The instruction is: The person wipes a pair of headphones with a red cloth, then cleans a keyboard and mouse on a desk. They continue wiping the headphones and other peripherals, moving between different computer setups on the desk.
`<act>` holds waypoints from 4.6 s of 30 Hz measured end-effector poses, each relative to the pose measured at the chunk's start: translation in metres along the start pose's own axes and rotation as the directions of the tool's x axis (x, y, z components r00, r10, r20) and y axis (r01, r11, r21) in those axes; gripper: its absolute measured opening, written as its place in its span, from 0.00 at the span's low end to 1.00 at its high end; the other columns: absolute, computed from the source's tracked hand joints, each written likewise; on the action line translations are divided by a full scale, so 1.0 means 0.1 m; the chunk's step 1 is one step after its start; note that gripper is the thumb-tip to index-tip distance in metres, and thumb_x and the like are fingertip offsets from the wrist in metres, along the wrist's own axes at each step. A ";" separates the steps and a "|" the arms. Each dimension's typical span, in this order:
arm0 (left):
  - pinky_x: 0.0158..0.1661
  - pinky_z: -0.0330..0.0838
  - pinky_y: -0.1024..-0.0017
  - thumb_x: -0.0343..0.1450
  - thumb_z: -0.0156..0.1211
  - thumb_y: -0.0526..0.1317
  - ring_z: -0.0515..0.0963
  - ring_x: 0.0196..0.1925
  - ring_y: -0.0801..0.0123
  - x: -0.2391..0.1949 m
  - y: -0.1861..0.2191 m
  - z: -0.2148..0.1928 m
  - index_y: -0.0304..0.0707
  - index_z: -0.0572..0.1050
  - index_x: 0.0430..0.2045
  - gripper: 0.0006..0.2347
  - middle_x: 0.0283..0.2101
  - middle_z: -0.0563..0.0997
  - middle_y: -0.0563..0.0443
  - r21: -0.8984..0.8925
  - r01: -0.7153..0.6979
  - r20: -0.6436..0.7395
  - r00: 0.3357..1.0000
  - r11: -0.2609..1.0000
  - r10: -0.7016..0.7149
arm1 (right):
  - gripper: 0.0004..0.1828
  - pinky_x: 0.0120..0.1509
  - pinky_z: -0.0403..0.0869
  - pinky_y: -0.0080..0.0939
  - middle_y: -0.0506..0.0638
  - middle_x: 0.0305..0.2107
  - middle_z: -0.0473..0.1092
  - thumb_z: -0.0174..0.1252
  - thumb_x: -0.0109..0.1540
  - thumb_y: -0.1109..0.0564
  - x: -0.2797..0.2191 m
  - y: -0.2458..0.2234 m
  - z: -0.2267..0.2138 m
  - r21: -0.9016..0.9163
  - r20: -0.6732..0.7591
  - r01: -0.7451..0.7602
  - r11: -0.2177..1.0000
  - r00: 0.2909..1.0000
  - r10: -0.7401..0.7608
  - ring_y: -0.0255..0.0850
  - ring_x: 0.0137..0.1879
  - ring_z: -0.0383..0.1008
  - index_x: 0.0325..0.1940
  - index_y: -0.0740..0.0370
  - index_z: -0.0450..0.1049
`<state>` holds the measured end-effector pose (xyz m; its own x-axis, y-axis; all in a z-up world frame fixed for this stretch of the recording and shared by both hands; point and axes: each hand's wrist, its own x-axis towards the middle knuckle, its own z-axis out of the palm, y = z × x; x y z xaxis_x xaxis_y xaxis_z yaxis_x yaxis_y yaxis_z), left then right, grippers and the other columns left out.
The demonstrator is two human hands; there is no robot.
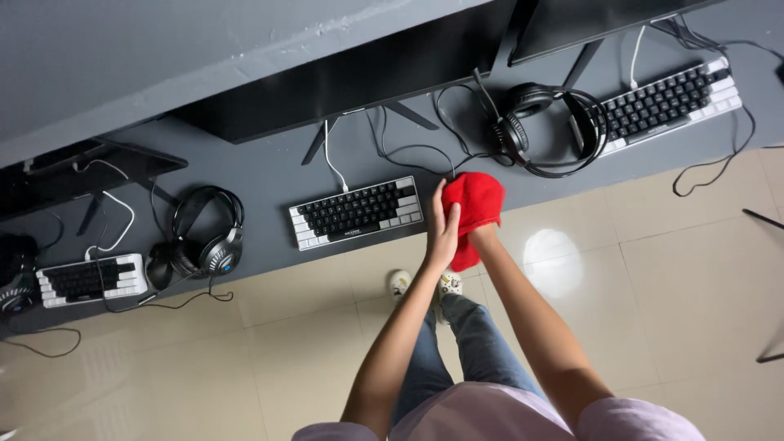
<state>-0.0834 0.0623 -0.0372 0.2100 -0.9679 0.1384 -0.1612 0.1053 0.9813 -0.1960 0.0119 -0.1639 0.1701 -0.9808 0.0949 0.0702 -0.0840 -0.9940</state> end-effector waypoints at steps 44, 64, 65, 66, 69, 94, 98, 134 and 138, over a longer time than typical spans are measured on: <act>0.61 0.65 0.58 0.74 0.56 0.39 0.70 0.64 0.44 0.57 -1.34 0.16 0.30 0.61 0.62 0.22 0.62 0.69 0.32 0.293 0.444 -0.217 0.893 0.847 -0.394 | 0.20 0.61 0.70 0.38 0.51 0.54 0.69 0.66 0.52 0.72 -0.30 -2.70 -0.25 -0.382 -0.190 0.072 0.921 0.970 -0.154 0.43 0.62 0.66 0.47 0.65 0.74; 0.58 0.69 0.58 0.70 0.52 0.28 0.74 0.56 0.43 1.00 -0.91 0.43 0.40 0.69 0.55 0.18 0.55 0.72 0.39 0.734 0.352 -0.461 0.886 0.581 0.046 | 0.28 0.38 0.81 0.41 0.49 0.48 0.70 0.70 0.53 0.58 0.36 -3.02 -0.86 0.126 0.390 -0.534 0.836 0.802 0.453 0.39 0.46 0.76 0.56 0.62 0.72; 0.52 0.72 0.55 0.72 0.54 0.31 0.77 0.51 0.41 1.01 -1.07 0.44 0.36 0.67 0.57 0.17 0.49 0.75 0.36 0.630 0.427 -0.467 0.876 0.649 -0.122 | 0.29 0.35 0.78 0.37 0.51 0.47 0.72 0.66 0.57 0.56 0.36 -3.00 -0.88 0.170 0.435 -0.544 0.822 0.789 0.433 0.40 0.42 0.76 0.62 0.63 0.69; 0.47 0.74 0.53 0.74 0.56 0.35 0.80 0.46 0.38 1.03 -1.22 0.45 0.32 0.65 0.59 0.18 0.43 0.78 0.32 0.514 0.505 -0.447 0.848 0.693 -0.286 | 0.31 0.32 0.75 0.33 0.53 0.47 0.74 0.62 0.62 0.54 0.37 -2.99 -0.89 0.214 0.479 -0.556 0.803 0.776 0.410 0.41 0.38 0.77 0.68 0.64 0.66; 0.39 0.77 0.58 0.70 0.59 0.33 0.84 0.38 0.47 1.16 -1.53 0.42 0.27 0.64 0.55 0.20 0.39 0.82 0.37 0.382 0.285 -0.512 0.857 0.879 -0.055 | 0.28 0.24 0.68 0.32 0.51 0.46 0.75 0.54 0.63 0.56 0.45 -3.12 -0.82 0.161 0.485 -0.523 0.837 0.781 0.394 0.40 0.35 0.76 0.68 0.62 0.63; 0.33 0.73 0.62 0.75 0.55 0.42 0.81 0.30 0.55 0.21 0.48 -0.25 0.37 0.75 0.37 0.08 0.29 0.80 0.41 0.317 0.240 0.053 0.961 0.918 -0.270 | 0.26 0.66 0.72 0.45 0.53 0.59 0.72 0.49 0.70 0.44 2.22 -0.74 0.83 0.397 0.619 -0.706 0.586 0.678 0.397 0.46 0.64 0.72 0.67 0.63 0.68; 0.37 0.74 0.63 0.76 0.55 0.42 0.82 0.34 0.56 0.20 0.32 -0.40 0.38 0.77 0.39 0.08 0.31 0.82 0.43 0.340 0.285 0.131 0.929 0.896 -0.345 | 0.22 0.61 0.77 0.43 0.53 0.56 0.75 0.49 0.71 0.48 2.44 -0.50 1.18 0.406 0.624 -0.734 0.545 0.658 0.422 0.45 0.60 0.76 0.65 0.63 0.71; 0.38 0.74 0.79 0.76 0.59 0.37 0.77 0.33 0.75 1.39 0.01 -0.54 0.32 0.76 0.35 0.06 0.36 0.78 0.50 -0.945 0.132 -0.033 0.872 0.300 -0.489 | 0.28 0.62 0.75 0.44 0.55 0.56 0.73 0.64 0.62 0.56 0.42 -0.91 -1.16 -0.014 0.434 -0.223 0.975 0.877 0.207 0.43 0.60 0.74 0.65 0.67 0.70; 0.35 0.74 0.75 0.74 0.59 0.41 0.77 0.34 0.75 0.98 0.56 0.03 0.32 0.77 0.42 0.10 0.38 0.80 0.53 -0.473 0.399 0.118 0.912 0.785 -0.392 | 0.28 0.63 0.74 0.45 0.55 0.56 0.72 0.65 0.61 0.57 0.42 -1.22 -1.19 -0.112 0.323 -0.115 0.987 0.935 0.146 0.42 0.61 0.73 0.64 0.67 0.70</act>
<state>-0.0748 -0.0273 0.0313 0.1409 -0.9512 -0.2746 0.4136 -0.1954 0.8893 -0.3150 -0.0397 -0.0448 0.4870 -0.8726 -0.0385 -0.0600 0.0105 -0.9981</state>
